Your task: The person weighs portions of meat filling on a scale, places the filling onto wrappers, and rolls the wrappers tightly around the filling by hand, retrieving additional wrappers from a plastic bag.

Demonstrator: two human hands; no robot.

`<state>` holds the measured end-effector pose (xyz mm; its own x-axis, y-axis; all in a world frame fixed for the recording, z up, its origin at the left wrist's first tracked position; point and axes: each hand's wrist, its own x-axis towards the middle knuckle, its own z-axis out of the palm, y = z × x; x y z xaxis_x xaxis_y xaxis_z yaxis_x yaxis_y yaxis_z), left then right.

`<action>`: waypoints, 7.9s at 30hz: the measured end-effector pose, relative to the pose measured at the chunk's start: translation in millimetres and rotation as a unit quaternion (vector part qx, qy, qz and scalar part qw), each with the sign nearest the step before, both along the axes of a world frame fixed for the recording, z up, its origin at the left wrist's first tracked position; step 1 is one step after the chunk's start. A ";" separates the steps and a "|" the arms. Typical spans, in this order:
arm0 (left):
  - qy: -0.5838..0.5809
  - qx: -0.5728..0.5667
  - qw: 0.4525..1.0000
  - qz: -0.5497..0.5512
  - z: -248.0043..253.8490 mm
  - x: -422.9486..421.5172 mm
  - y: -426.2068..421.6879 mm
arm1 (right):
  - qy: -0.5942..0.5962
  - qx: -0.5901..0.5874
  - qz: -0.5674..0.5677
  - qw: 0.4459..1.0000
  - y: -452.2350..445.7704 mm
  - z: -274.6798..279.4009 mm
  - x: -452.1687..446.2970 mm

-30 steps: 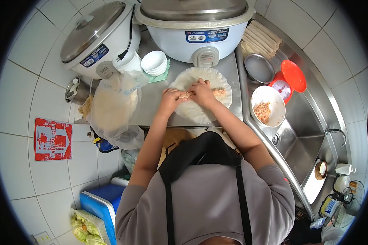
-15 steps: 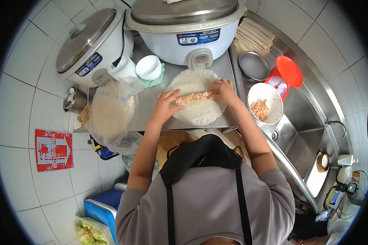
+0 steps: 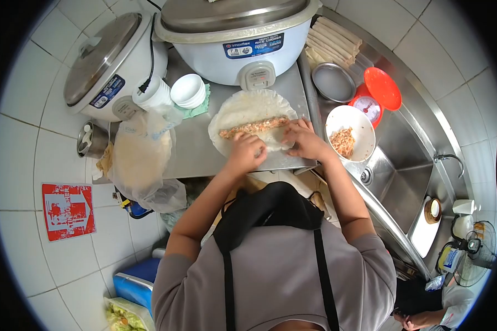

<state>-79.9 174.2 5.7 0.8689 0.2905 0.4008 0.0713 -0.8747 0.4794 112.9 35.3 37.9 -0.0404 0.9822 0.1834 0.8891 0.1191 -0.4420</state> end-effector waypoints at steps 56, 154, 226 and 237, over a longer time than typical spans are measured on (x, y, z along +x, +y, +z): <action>0.117 -0.357 0.924 0.078 -13.6 51.8 152.9 | 0.043 -0.137 0.048 0.988 152.9 -20.4 -59.3; 0.092 -0.298 0.940 0.136 -15.3 -62.6 81.7 | 0.184 -0.056 -0.019 0.981 69.2 -34.0 36.4; -0.106 -0.082 0.979 0.151 -32.7 -42.7 79.3 | -0.053 -0.083 -0.158 0.982 158.2 -46.9 -85.0; -0.114 -0.058 0.983 0.130 -27.4 -40.9 77.1 | -0.155 -0.165 -0.287 0.931 120.0 -31.6 -49.0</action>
<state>-120.8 251.3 -21.7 0.6502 0.5467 0.5276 0.1651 -0.7795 0.6042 63.9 155.3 6.3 0.5073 0.8594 -0.0645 0.8555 -0.5112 -0.0823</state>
